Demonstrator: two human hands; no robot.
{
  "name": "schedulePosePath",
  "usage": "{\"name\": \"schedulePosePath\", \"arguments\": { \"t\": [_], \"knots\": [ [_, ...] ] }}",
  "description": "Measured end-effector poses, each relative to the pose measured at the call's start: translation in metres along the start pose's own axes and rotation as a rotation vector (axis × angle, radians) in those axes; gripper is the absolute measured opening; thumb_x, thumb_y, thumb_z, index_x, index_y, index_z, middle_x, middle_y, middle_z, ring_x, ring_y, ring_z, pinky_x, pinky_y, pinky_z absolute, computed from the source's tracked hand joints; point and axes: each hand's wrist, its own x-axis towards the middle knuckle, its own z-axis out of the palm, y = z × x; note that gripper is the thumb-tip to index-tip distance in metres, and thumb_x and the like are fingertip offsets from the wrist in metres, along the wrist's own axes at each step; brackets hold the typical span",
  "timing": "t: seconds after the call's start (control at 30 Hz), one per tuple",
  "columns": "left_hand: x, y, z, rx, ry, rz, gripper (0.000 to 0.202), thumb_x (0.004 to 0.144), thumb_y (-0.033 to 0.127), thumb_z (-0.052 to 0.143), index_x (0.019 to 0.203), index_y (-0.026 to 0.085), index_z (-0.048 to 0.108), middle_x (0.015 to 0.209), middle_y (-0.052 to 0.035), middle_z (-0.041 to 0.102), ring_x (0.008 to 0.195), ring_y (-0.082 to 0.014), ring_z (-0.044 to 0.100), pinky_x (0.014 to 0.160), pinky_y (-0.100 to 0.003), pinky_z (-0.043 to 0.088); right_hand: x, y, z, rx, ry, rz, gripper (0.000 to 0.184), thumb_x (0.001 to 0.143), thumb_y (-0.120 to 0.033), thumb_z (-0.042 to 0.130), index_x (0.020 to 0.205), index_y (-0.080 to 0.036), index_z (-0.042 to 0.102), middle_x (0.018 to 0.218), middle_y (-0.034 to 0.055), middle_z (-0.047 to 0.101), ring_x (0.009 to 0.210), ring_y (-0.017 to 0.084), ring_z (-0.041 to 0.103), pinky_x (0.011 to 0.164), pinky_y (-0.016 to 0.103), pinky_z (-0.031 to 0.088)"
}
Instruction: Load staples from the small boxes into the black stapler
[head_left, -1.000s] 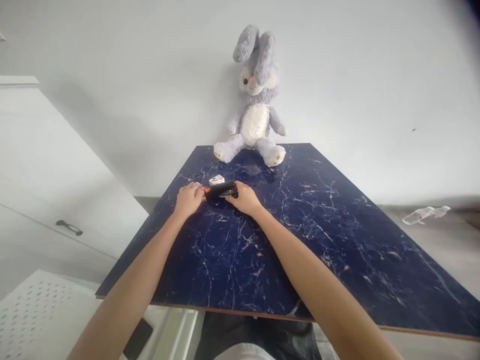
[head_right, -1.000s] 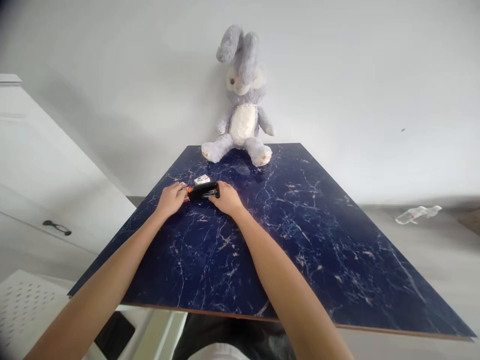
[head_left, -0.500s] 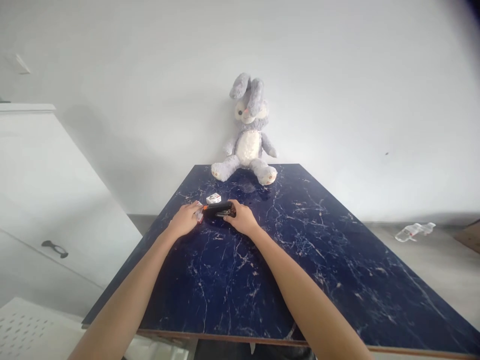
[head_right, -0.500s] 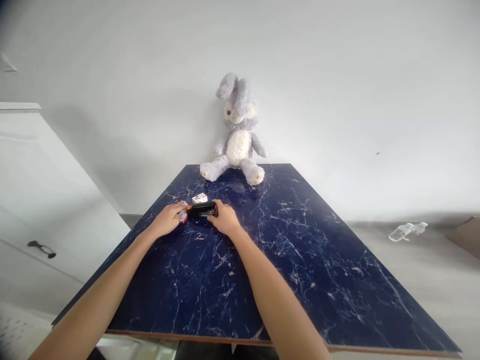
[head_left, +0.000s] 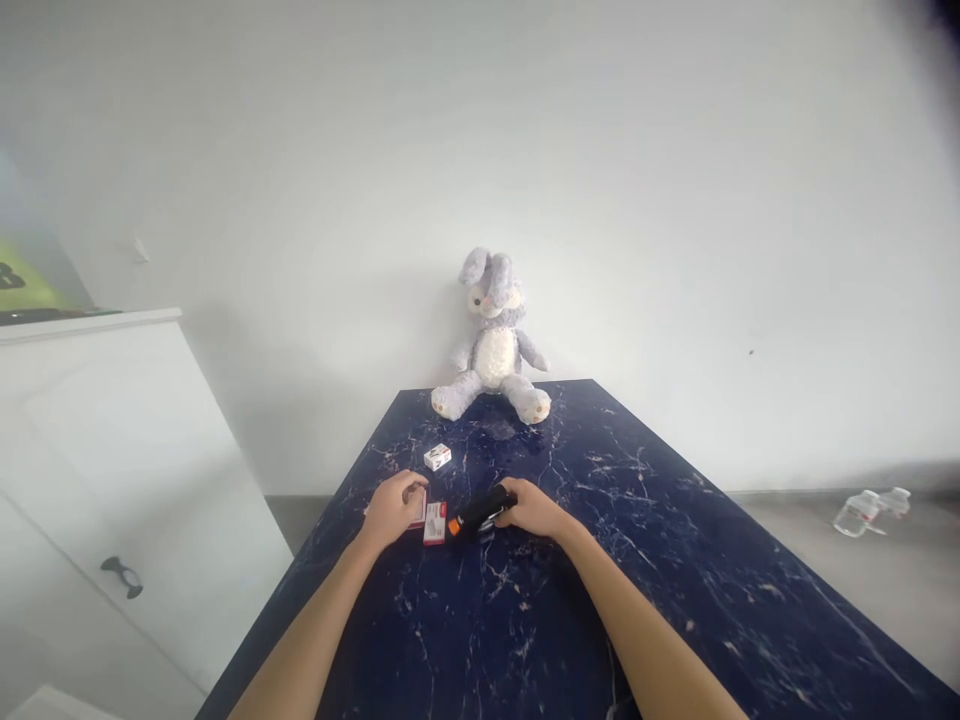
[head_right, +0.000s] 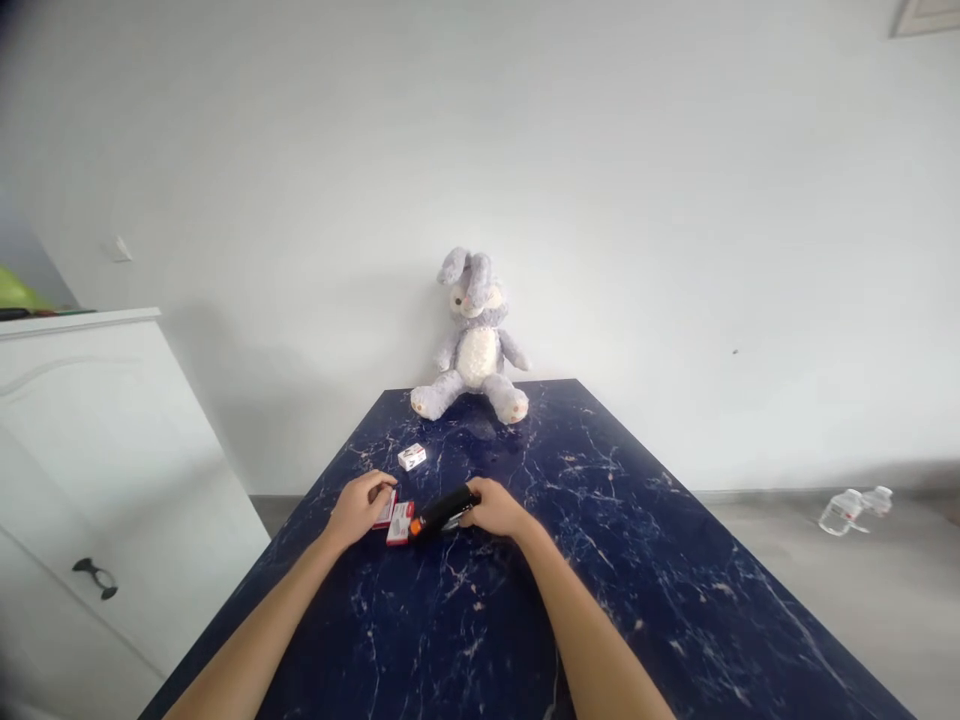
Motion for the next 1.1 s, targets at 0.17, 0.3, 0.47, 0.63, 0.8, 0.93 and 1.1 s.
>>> {"name": "schedulePosePath", "arguments": {
  "t": [0.17, 0.3, 0.47, 0.63, 0.8, 0.93, 1.1],
  "knots": [
    [0.043, 0.000, 0.017, 0.027, 0.083, -0.023, 0.039, 0.096, 0.028, 0.041, 0.125, 0.020, 0.065, 0.133, -0.0090, 0.062, 0.127, -0.0263, 0.052, 0.111, -0.044, 0.035, -0.004, -0.006, -0.003, 0.031, -0.025, -0.049, 0.021, 0.067, -0.014, 0.064, 0.085, -0.019, 0.073, 0.080, -0.0043, 0.073, 0.075, 0.016, 0.065, 0.068, 0.023, 0.048],
    [0.074, 0.002, 0.029, -0.015, -0.031, -0.020, 0.038, 0.093, 0.031, 0.048, 0.124, 0.022, 0.067, 0.126, -0.0073, 0.068, 0.117, -0.0256, 0.060, 0.104, -0.039, 0.043, 0.001, -0.002, 0.001, -0.016, 0.005, -0.047, 0.017, 0.066, -0.015, 0.066, 0.081, -0.019, 0.071, 0.077, -0.0040, 0.072, 0.070, 0.015, 0.062, 0.065, 0.022, 0.044],
    [0.048, 0.031, 0.035, -0.094, -0.130, 0.015, 0.035, 0.095, 0.043, 0.048, 0.117, 0.028, 0.070, 0.117, -0.0025, 0.073, 0.107, -0.0221, 0.065, 0.094, -0.029, 0.046, 0.007, 0.014, -0.004, -0.056, 0.034, 0.002, 0.012, 0.062, -0.014, 0.065, 0.074, -0.019, 0.067, 0.074, -0.0034, 0.069, 0.069, 0.016, 0.060, 0.061, 0.021, 0.040],
    [0.007, 0.062, 0.031, -0.109, -0.132, -0.008, 0.036, 0.100, 0.043, 0.038, 0.118, 0.029, 0.067, 0.105, -0.0024, 0.076, 0.097, -0.0219, 0.069, 0.084, -0.028, 0.047, 0.006, 0.016, -0.008, -0.090, 0.112, 0.034, 0.017, 0.067, -0.013, 0.053, 0.078, -0.020, 0.064, 0.075, -0.0013, 0.069, 0.068, 0.016, 0.060, 0.061, 0.023, 0.039],
    [0.002, 0.069, 0.025, -0.118, -0.107, -0.041, 0.042, 0.102, 0.038, 0.029, 0.114, 0.026, 0.068, 0.091, -0.0043, 0.076, 0.086, -0.0216, 0.070, 0.077, -0.029, 0.045, -0.004, 0.010, -0.005, -0.135, 0.179, 0.010, 0.014, 0.068, -0.015, 0.056, 0.080, -0.019, 0.062, 0.084, 0.0023, 0.068, 0.080, 0.019, 0.061, 0.070, 0.026, 0.040],
    [0.004, 0.070, 0.016, -0.143, -0.135, -0.007, 0.047, 0.102, 0.041, 0.030, 0.096, 0.024, 0.073, 0.083, -0.0047, 0.073, 0.081, -0.0213, 0.066, 0.076, -0.029, 0.044, -0.017, 0.012, -0.008, -0.127, 0.146, 0.007, 0.015, 0.069, -0.019, 0.064, 0.083, -0.020, 0.062, 0.086, 0.0014, 0.068, 0.079, 0.019, 0.061, 0.067, 0.025, 0.040],
    [0.005, 0.069, -0.002, -0.323, -0.317, 0.076, 0.037, 0.095, 0.043, 0.045, 0.107, 0.024, 0.074, 0.106, -0.0053, 0.074, 0.094, -0.0224, 0.064, 0.083, -0.029, 0.045, -0.027, 0.008, -0.019, -0.107, 0.077, 0.029, 0.021, 0.070, -0.032, 0.075, 0.084, -0.021, 0.065, 0.085, -0.0008, 0.070, 0.077, 0.018, 0.063, 0.065, 0.024, 0.040]
  ]
}}
